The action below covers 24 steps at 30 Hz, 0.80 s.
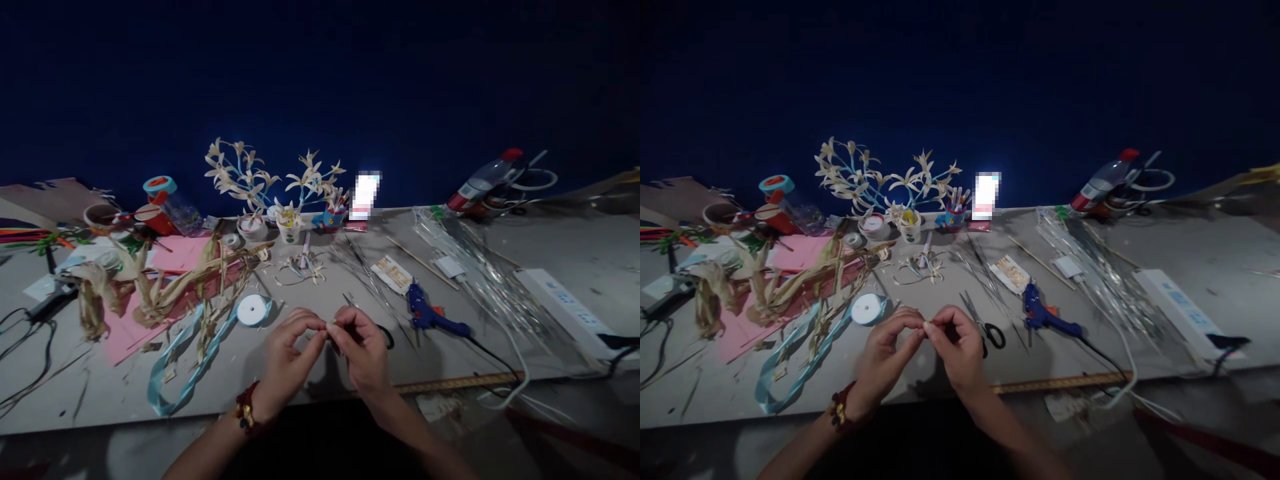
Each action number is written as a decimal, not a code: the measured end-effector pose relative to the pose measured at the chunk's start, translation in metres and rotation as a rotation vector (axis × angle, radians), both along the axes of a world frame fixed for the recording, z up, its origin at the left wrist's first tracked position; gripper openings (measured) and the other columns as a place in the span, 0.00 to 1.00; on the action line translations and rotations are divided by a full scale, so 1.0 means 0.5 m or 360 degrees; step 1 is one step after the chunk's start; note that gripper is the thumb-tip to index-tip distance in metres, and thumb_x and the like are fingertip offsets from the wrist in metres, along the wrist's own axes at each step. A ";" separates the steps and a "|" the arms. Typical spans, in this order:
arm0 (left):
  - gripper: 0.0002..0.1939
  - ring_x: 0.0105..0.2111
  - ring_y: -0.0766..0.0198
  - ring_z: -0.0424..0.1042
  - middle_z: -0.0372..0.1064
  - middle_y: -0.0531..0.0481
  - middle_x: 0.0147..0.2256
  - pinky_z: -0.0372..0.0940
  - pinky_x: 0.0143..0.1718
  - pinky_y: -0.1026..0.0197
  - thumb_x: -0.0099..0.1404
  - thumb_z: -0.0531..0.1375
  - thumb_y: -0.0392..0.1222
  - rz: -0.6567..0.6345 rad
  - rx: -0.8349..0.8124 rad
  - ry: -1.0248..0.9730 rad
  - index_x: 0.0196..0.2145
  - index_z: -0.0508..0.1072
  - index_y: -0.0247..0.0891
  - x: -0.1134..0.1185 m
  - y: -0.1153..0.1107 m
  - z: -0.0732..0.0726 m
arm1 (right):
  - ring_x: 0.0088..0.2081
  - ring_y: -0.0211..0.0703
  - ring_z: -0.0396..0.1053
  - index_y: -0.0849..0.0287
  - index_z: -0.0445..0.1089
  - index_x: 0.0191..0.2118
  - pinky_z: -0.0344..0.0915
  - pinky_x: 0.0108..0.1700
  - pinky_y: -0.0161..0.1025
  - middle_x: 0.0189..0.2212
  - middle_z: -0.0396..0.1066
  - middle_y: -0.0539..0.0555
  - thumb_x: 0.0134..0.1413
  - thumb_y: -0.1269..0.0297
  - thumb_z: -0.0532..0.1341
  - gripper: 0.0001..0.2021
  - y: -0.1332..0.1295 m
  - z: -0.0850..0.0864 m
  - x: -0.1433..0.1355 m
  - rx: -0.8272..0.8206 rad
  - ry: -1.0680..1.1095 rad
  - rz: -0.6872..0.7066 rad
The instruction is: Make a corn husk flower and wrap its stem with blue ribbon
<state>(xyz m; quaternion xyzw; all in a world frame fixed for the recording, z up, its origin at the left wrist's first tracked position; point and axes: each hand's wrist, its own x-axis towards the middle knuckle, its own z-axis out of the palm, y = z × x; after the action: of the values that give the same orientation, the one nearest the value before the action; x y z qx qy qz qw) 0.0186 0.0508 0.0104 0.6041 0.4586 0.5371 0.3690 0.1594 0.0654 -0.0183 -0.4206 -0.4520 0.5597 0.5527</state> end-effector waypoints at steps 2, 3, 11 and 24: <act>0.07 0.36 0.58 0.72 0.73 0.46 0.32 0.65 0.41 0.57 0.68 0.61 0.41 0.0011 -0.0076 -0.0040 0.33 0.76 0.38 0.002 0.000 -0.003 | 0.23 0.35 0.58 0.56 0.69 0.29 0.56 0.25 0.33 0.24 0.65 0.46 0.54 0.58 0.69 0.11 0.000 0.000 -0.004 0.0023 -0.0035 -0.0050; 0.07 0.35 0.59 0.71 0.73 0.46 0.32 0.65 0.40 0.57 0.67 0.62 0.42 -0.0014 -0.0166 -0.0119 0.32 0.77 0.38 0.002 0.001 -0.006 | 0.23 0.35 0.58 0.56 0.69 0.29 0.56 0.25 0.33 0.24 0.65 0.46 0.54 0.58 0.69 0.11 0.000 0.002 -0.006 0.0025 -0.0034 -0.0059; 0.08 0.29 0.66 0.67 0.71 0.52 0.25 0.61 0.35 0.64 0.57 0.70 0.42 -0.0359 -0.0979 -0.1230 0.27 0.78 0.35 0.000 0.011 -0.022 | 0.23 0.35 0.64 0.57 0.71 0.34 0.55 0.21 0.30 0.21 0.67 0.46 0.49 0.58 0.73 0.13 0.002 0.031 -0.003 -0.0239 0.0101 0.0250; 0.09 0.25 0.67 0.65 0.68 0.52 0.22 0.60 0.33 0.64 0.52 0.72 0.42 -0.0410 -0.1199 -0.1389 0.25 0.78 0.35 0.000 0.013 -0.008 | 0.23 0.36 0.66 0.56 0.76 0.43 0.55 0.19 0.31 0.25 0.71 0.49 0.53 0.57 0.70 0.13 -0.001 0.049 0.009 -0.0062 -0.0057 0.0270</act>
<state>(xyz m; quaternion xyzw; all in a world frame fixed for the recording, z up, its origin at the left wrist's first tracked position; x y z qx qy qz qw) 0.0187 0.0575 0.0061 0.2054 0.3464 0.4869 0.7751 0.1640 0.0650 0.0061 -0.4014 -0.4849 0.6056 0.4868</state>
